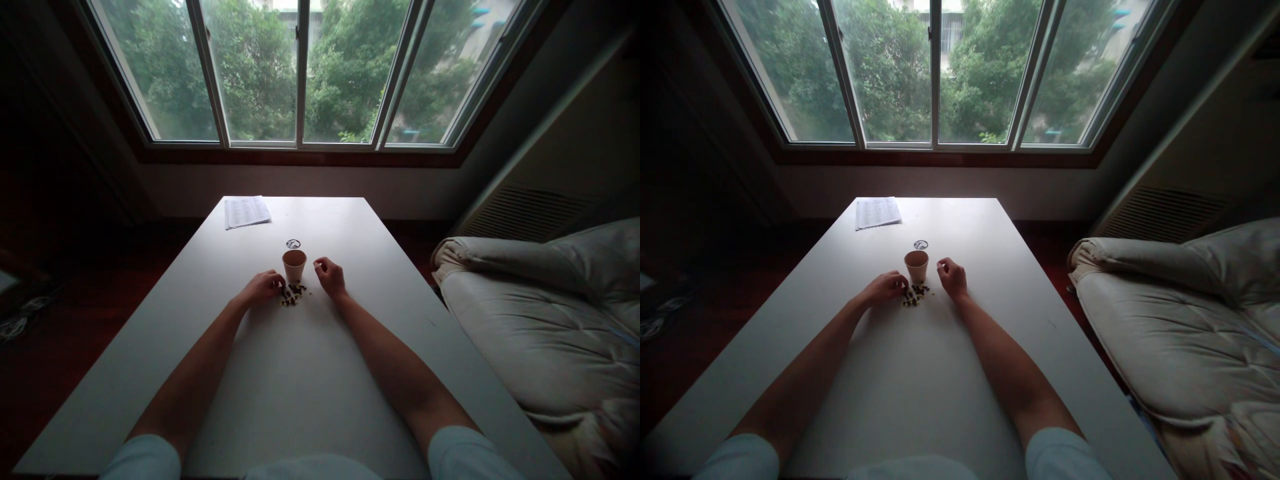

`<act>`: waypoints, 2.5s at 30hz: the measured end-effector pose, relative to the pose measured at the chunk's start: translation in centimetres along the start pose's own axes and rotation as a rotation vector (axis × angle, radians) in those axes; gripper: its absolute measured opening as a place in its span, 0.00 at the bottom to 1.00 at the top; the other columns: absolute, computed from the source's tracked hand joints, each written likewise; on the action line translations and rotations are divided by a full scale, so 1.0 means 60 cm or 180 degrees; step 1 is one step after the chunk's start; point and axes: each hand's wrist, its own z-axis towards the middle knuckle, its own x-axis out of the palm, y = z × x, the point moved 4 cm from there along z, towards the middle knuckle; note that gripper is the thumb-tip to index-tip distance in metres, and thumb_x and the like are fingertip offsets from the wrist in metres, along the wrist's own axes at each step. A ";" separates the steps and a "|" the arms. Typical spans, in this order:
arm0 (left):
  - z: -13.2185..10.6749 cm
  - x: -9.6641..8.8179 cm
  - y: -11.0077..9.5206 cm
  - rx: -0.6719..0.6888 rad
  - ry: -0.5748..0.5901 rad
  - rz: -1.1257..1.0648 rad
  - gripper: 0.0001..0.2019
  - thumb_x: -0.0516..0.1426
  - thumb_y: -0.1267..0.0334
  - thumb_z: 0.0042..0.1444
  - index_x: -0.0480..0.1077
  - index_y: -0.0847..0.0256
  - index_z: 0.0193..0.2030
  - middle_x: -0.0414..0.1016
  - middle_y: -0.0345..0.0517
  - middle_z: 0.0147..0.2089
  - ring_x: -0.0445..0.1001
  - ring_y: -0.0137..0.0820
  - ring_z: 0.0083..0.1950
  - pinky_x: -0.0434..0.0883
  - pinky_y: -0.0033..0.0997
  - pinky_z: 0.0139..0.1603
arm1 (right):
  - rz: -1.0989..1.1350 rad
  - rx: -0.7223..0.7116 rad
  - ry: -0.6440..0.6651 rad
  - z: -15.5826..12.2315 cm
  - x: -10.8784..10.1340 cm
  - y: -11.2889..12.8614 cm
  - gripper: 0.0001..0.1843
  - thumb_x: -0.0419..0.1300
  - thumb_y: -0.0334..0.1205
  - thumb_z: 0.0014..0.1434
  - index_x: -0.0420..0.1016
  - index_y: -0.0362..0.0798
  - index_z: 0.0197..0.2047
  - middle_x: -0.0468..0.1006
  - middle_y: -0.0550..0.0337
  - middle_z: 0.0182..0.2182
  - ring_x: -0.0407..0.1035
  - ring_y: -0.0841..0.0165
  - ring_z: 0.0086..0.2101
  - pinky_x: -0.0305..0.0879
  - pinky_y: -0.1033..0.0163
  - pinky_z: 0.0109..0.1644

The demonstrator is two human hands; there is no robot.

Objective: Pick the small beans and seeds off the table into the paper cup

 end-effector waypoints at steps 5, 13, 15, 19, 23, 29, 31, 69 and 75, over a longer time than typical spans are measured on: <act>0.001 0.005 -0.003 0.0012 -0.0042 0.0028 0.10 0.57 0.66 0.53 0.78 0.55 0.41 0.72 0.42 0.37 0.70 0.27 0.34 0.67 0.26 0.38 | -0.0033 0.0006 0.0055 -0.003 0.002 0.002 0.16 0.53 0.48 0.61 0.77 0.48 0.35 0.69 0.64 0.20 0.63 0.70 0.23 0.57 0.66 0.32; 0.000 0.005 -0.030 0.0187 -0.0288 -0.0397 0.06 0.57 0.66 0.53 0.75 0.59 0.36 0.75 0.41 0.35 0.70 0.26 0.33 0.67 0.26 0.36 | -0.0048 0.0034 0.0142 -0.005 0.001 0.006 0.16 0.53 0.48 0.61 0.78 0.48 0.36 0.71 0.64 0.21 0.64 0.70 0.24 0.58 0.66 0.33; 0.000 0.001 -0.040 0.0233 -0.0437 -0.0626 0.07 0.57 0.65 0.54 0.75 0.60 0.37 0.75 0.41 0.33 0.69 0.26 0.32 0.67 0.26 0.36 | -0.0050 0.0025 0.0169 -0.006 0.002 0.005 0.16 0.53 0.48 0.61 0.78 0.48 0.36 0.72 0.63 0.21 0.64 0.70 0.24 0.58 0.66 0.33; 0.001 -0.008 -0.052 0.0055 -0.1010 -0.1235 0.07 0.57 0.62 0.56 0.73 0.61 0.39 0.72 0.39 0.29 0.67 0.25 0.30 0.65 0.24 0.33 | -0.0033 -0.0042 0.0193 -0.007 0.006 0.003 0.16 0.53 0.48 0.61 0.78 0.48 0.36 0.71 0.64 0.21 0.64 0.70 0.24 0.58 0.66 0.32; 0.005 -0.002 -0.055 -0.0093 -0.1359 -0.2059 0.05 0.56 0.63 0.55 0.67 0.61 0.37 0.69 0.36 0.26 0.66 0.22 0.26 0.64 0.22 0.27 | -0.0030 -0.0067 0.0213 -0.007 0.010 -0.001 0.16 0.53 0.48 0.62 0.78 0.48 0.36 0.70 0.64 0.21 0.64 0.71 0.23 0.57 0.66 0.32; 0.010 0.008 -0.053 -0.0307 -0.1593 -0.2735 0.07 0.56 0.60 0.56 0.63 0.60 0.36 0.68 0.34 0.24 0.66 0.21 0.20 0.64 0.20 0.21 | 0.0009 -0.0156 0.0187 -0.006 0.009 0.001 0.16 0.53 0.48 0.61 0.77 0.48 0.35 0.69 0.65 0.21 0.63 0.71 0.23 0.57 0.67 0.32; 0.010 0.006 -0.054 -0.0336 -0.1693 -0.2780 0.09 0.57 0.58 0.57 0.64 0.60 0.37 0.70 0.35 0.25 0.68 0.22 0.21 0.66 0.21 0.22 | 0.0010 -0.0146 0.0190 -0.005 0.008 0.002 0.16 0.53 0.48 0.61 0.77 0.48 0.35 0.69 0.65 0.21 0.63 0.71 0.23 0.56 0.67 0.32; -0.006 -0.002 -0.126 0.0029 -0.1339 0.0318 0.28 0.54 0.63 0.63 0.57 0.53 0.70 0.56 0.51 0.72 0.76 0.36 0.46 0.75 0.32 0.41 | -0.0053 -0.0118 0.0290 -0.007 0.009 0.009 0.16 0.53 0.47 0.61 0.78 0.48 0.36 0.72 0.63 0.21 0.63 0.70 0.24 0.58 0.66 0.32; -0.006 0.002 -0.121 0.0040 -0.1230 0.0371 0.29 0.53 0.63 0.62 0.55 0.53 0.71 0.53 0.53 0.73 0.76 0.35 0.44 0.75 0.34 0.39 | -0.0064 -0.0109 0.0312 -0.007 0.009 0.007 0.16 0.53 0.48 0.61 0.78 0.48 0.35 0.70 0.64 0.21 0.63 0.70 0.23 0.58 0.66 0.32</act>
